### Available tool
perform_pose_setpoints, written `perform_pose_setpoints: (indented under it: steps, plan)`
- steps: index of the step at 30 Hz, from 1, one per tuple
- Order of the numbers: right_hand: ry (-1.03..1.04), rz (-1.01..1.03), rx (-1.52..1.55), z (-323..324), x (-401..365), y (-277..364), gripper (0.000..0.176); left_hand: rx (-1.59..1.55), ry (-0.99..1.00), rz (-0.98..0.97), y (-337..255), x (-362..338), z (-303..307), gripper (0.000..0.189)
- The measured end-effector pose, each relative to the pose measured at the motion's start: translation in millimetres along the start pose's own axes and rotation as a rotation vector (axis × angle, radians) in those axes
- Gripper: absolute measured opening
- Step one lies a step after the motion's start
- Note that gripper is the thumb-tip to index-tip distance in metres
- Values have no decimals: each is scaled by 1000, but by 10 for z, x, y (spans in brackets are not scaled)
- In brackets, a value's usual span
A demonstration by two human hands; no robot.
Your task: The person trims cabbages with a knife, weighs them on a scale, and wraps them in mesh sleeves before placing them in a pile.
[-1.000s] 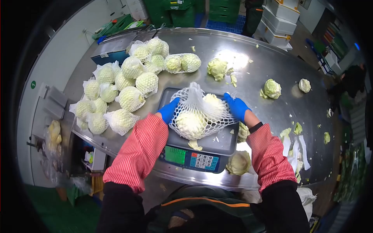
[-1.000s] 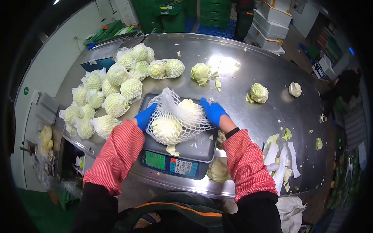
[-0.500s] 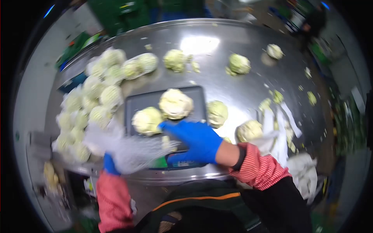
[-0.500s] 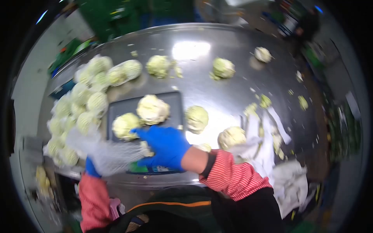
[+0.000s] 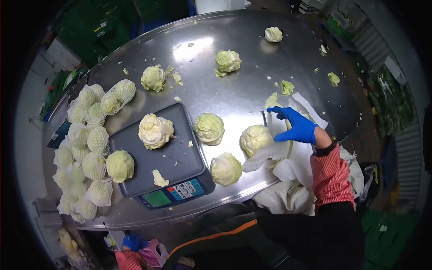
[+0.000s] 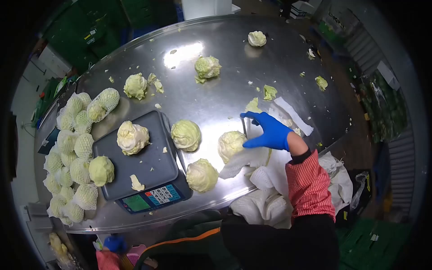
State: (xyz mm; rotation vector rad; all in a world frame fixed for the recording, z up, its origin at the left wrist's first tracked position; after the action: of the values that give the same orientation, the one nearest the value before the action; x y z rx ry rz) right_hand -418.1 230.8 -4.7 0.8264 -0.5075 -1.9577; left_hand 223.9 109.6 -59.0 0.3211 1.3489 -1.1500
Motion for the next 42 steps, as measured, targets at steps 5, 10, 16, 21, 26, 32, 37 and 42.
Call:
perform_pose_setpoints:
  steps: [5,10,16,21,26,32,37,42]
  plan:
    - [-132,-129,-103,-234,-138,-446,50,-122,221,-672,-2175,-52,-976,22]
    - [110,49,194,-324,-319,750,48,137,214,-1567,-3412,-57,-2086,69]
    - [-364,239,195,-358,-166,1128,41,-112,378,-785,-3539,322,-2063,33]
    - [-540,466,55,-814,-9,1310,19,-941,855,-495,-3207,452,-2005,33]
    - [-611,885,-73,-800,-148,1932,11,-1175,802,-529,-2482,1351,-1766,40]
    - [717,-38,954,-1751,19,1831,34,-1336,390,-643,-2485,619,-1444,42]
    - [1039,193,498,-1946,-74,1782,42,-2143,1093,183,-1747,1087,-1719,42]
    - [861,-135,1385,-1760,169,1645,28,-2714,1321,3486,-1456,952,-1472,46]
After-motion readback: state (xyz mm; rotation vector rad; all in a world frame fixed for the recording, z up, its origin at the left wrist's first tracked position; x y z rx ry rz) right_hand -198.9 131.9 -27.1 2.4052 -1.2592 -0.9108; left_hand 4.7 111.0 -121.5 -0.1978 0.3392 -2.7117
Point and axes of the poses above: each hand's wrist, its own x-axis towards the middle knuckle, its own z-axis out of the back of the hand, y = z × x, the point moved 5 cm from there along x, towards the middle knuckle, and after that the axes turned 7 degrees about -z, right-handed, at the moved point
